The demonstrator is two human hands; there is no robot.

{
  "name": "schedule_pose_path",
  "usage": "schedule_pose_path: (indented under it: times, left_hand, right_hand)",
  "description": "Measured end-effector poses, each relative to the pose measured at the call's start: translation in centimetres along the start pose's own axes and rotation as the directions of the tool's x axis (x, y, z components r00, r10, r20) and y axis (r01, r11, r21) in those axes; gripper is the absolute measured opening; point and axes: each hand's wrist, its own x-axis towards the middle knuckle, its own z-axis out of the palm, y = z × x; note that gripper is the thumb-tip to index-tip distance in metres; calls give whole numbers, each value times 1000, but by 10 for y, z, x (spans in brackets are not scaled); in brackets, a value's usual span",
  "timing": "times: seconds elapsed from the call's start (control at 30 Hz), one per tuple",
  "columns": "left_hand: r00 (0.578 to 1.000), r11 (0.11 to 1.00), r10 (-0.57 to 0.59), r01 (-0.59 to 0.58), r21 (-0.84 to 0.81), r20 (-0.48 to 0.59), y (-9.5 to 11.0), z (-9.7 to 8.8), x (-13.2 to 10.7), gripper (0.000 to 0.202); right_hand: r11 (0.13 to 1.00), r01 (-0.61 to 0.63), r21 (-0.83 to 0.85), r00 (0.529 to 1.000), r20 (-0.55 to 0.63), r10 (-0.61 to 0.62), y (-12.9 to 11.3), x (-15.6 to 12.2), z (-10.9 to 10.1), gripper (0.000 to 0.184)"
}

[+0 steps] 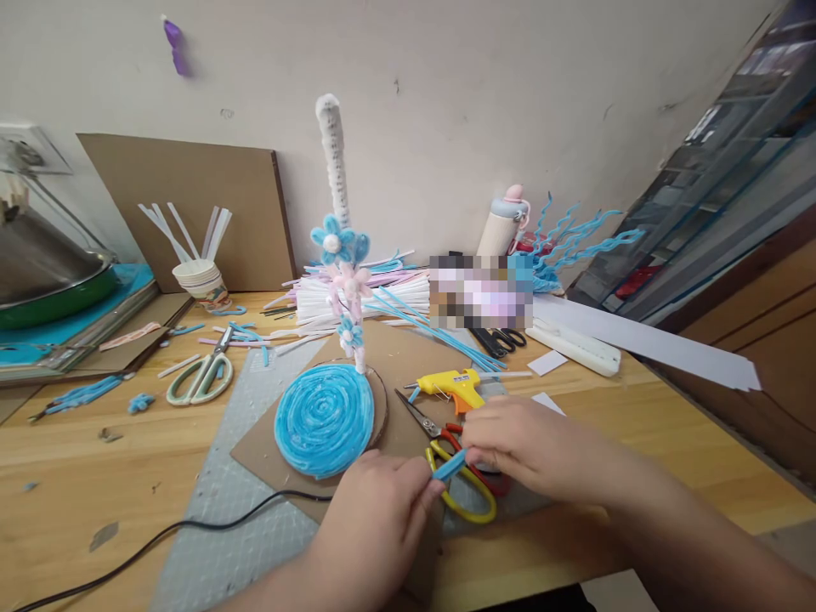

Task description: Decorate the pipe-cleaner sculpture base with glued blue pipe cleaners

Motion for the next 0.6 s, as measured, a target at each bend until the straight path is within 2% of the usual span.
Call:
schedule_pose_path:
  times: [0.1,0.17,0.23,0.33,0.43,0.6]
  left_hand:
    - [993,990,-97,88,-115,-70,-2,-3,-1,35]
    - [968,961,-187,145,-237,-168,-6,-5,-2,30]
    - [914,919,-282,171,-355,-290,-12,-6,-1,23]
    - [817,855,-403,176,-487,-412,-21,-5,4,20]
    - [771,796,-475,171,-581,-425,-26,-2,9,19]
    - [766,758,-501,163,-632,-404,-26,2,11,19]
  right_hand:
    - [998,21,-64,999,-47,-24,7,13,-12,31]
    - [983,-49,-177,991,-132,26,13,20,-15,26]
    - [938,-143,-317,979,-187,86,17,25,-16,23]
    - [876,-192,-442,980,-136,146,19,25,-13,22]
    - [841,-196,-504,981,-89,175,15,26,-7,22]
    - [867,-52,-496,999,-33,41,10,47,-1,19]
